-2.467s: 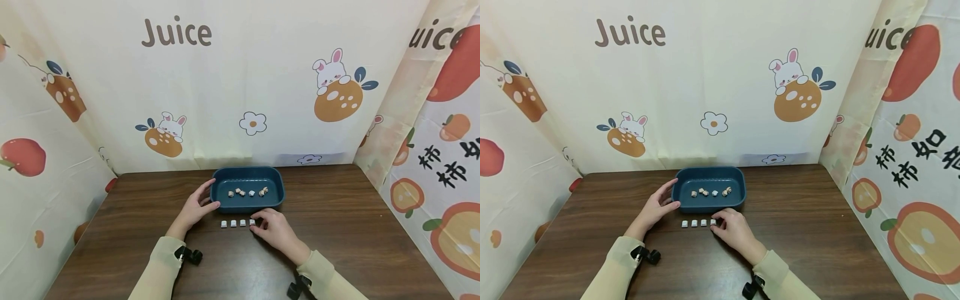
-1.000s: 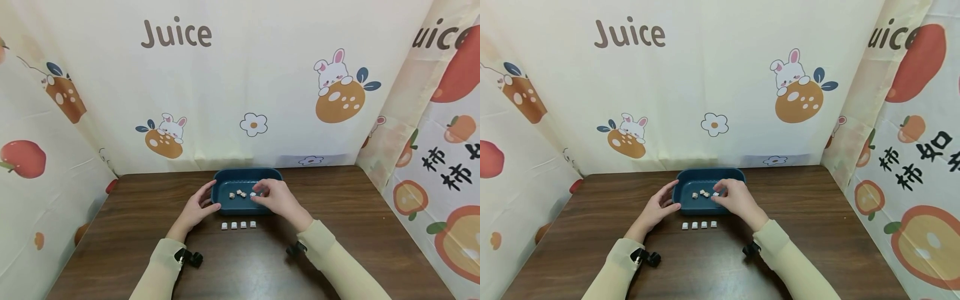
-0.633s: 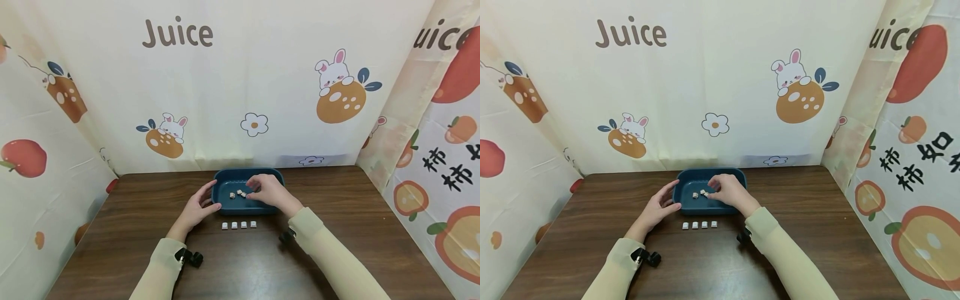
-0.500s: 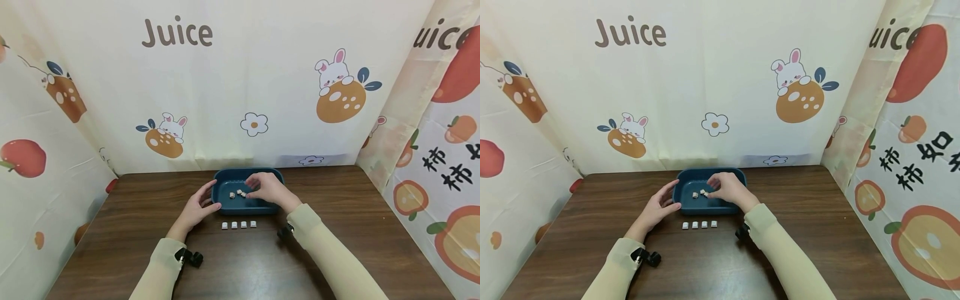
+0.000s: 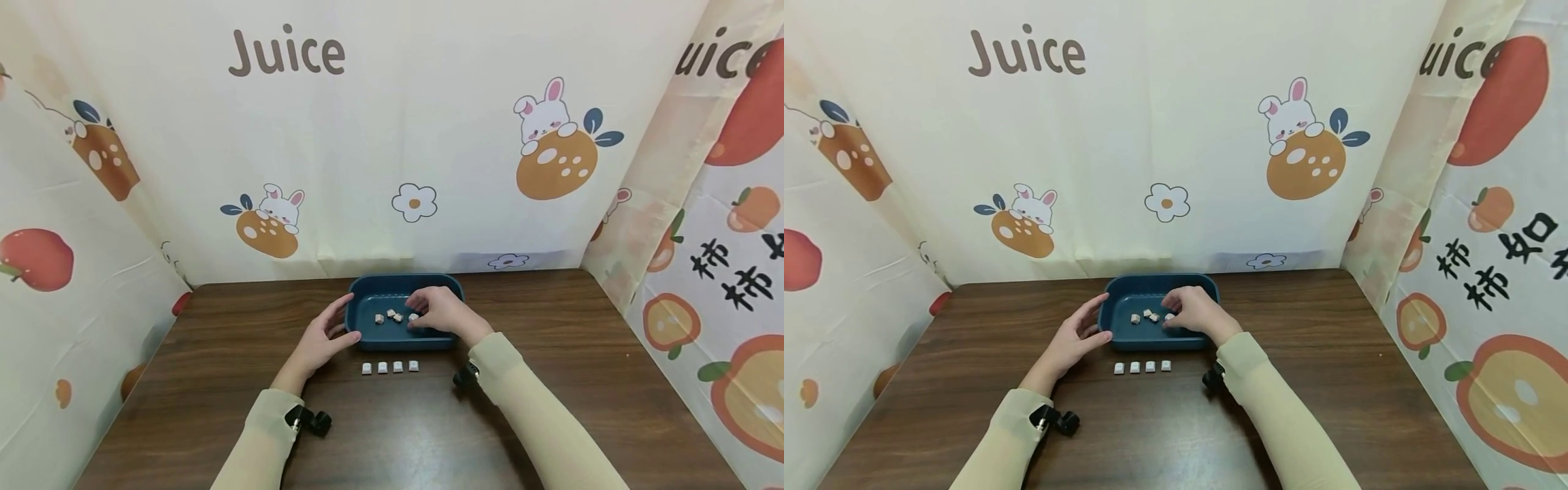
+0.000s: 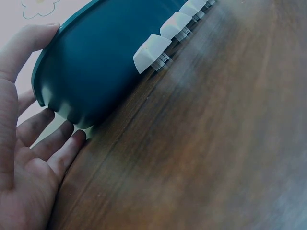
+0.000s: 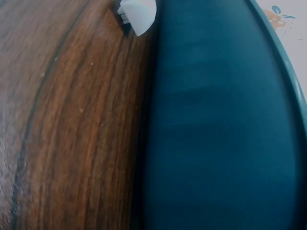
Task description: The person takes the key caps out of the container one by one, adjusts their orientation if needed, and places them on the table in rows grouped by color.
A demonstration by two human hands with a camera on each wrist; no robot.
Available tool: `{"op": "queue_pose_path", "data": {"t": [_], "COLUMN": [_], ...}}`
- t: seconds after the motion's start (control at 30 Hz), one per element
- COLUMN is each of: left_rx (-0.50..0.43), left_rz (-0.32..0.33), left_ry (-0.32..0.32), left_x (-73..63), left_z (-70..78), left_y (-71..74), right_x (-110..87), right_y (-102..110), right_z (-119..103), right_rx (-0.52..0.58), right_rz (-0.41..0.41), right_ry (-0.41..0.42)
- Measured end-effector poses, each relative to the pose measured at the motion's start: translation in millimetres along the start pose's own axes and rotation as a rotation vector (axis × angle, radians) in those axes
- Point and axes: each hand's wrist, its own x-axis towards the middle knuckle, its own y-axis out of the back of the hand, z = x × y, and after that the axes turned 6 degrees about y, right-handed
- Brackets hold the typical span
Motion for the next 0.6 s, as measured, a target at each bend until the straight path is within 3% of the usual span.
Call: {"op": "queue_pose_path", "data": {"t": [0.6], "left_rx": [0.004], "left_rz": [-0.001], "left_ry": [0.007], "left_x": [0.1], "left_z": [0.3], "left_y": [0.1], "right_x": [0.3], "right_y": [-2.3], "right_z": [-4.3], "right_rx": [-0.015], "right_rz": [-0.023], "right_ry": [-0.05]}}
